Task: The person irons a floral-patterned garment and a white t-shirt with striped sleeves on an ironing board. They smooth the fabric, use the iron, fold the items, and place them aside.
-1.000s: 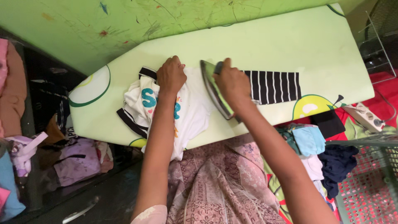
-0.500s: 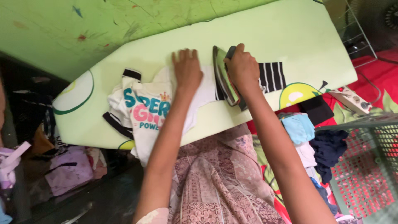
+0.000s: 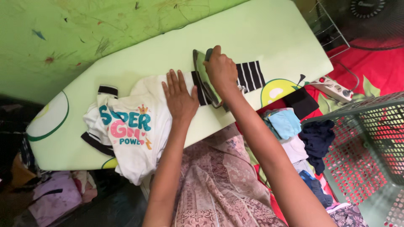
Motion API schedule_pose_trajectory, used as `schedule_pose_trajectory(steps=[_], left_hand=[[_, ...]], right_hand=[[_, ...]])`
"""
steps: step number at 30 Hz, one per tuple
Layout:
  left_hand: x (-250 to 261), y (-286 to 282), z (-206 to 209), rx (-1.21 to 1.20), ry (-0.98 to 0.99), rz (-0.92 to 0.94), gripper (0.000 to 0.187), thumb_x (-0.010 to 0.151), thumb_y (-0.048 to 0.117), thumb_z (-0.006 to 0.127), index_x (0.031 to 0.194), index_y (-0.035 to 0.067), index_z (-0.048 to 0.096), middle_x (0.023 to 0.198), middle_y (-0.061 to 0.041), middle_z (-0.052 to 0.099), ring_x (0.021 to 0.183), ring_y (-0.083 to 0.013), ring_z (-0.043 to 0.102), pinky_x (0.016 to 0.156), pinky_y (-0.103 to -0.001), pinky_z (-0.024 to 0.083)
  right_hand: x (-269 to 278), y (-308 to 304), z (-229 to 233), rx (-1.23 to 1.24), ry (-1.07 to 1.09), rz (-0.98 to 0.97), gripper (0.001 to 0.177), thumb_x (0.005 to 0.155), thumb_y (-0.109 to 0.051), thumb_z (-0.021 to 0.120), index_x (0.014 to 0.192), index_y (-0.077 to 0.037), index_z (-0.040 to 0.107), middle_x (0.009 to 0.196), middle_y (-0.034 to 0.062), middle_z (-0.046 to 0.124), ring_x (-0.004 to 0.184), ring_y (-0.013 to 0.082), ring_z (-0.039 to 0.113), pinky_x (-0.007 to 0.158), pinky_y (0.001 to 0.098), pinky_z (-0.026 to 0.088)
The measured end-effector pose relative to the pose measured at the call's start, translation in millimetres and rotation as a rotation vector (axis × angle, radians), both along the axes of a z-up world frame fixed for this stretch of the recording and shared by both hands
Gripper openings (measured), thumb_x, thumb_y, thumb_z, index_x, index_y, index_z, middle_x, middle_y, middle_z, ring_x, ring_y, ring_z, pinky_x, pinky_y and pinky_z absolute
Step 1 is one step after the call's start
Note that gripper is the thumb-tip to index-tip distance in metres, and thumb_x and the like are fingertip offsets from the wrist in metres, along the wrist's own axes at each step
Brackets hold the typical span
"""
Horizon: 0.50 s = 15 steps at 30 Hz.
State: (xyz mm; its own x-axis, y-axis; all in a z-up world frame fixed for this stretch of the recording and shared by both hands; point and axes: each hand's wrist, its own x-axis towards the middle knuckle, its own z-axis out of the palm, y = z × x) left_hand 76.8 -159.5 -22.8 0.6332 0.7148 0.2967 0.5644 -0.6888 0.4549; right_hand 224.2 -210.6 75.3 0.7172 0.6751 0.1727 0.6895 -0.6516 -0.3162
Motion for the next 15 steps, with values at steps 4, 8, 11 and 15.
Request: schedule_pose_trajectory(steps=[4, 8, 11, 15], left_hand=[[0.1, -0.9, 7.3, 0.007, 0.004, 0.002, 0.078, 0.100, 0.040, 0.056, 0.159, -0.004, 0.029, 0.168, -0.027, 0.020, 0.158, -0.0380, 0.014, 0.127, -0.054, 0.005], [-1.3, -2.4, 8.8, 0.009, 0.005, 0.002, 0.079, 0.101, 0.039, 0.056, 0.160, -0.004, 0.029, 0.168, -0.027, 0.017, 0.158, -0.0392, 0.012, 0.127, -0.055, 0.005], [4.4, -5.5, 14.9, 0.005, 0.010, 0.015, 0.079, 0.099, 0.037, 0.057, 0.159, -0.006, 0.029, 0.168, -0.027, 0.017, 0.157, -0.0404, 0.010, 0.126, -0.056, 0.004], [26.0, -24.0, 16.3, -0.037, 0.053, -0.006, 0.079, 0.099, 0.036, 0.055, 0.159, -0.007, 0.028, 0.169, -0.026, 0.017, 0.159, -0.0390, 0.007, 0.128, -0.055, 0.001]], right_hand=[[24.0, -24.2, 1.7, -0.017, -0.001, -0.024, 0.047, 0.090, -0.032, 0.077, 0.110, 0.001, 0.051, 0.085, 0.0270, 0.071, 0.083, 0.0469, 0.071, 0.072, 0.0529, 0.056], [43.0, -74.0, 1.7, -0.065, -0.038, -0.076, 0.050, 0.092, -0.033, 0.077, 0.115, 0.002, 0.050, 0.087, 0.0288, 0.071, 0.083, 0.0491, 0.070, 0.072, 0.0542, 0.056], [65.6, -96.8, 2.6, -0.119, -0.010, -0.165, 0.052, 0.092, -0.036, 0.077, 0.116, 0.002, 0.051, 0.089, 0.0300, 0.070, 0.086, 0.0513, 0.069, 0.075, 0.0563, 0.055], [107.5, -100.5, -2.3, -0.048, -0.103, -0.192, 0.053, 0.089, -0.036, 0.080, 0.114, 0.003, 0.053, 0.092, 0.0306, 0.070, 0.087, 0.0512, 0.068, 0.076, 0.0564, 0.054]])
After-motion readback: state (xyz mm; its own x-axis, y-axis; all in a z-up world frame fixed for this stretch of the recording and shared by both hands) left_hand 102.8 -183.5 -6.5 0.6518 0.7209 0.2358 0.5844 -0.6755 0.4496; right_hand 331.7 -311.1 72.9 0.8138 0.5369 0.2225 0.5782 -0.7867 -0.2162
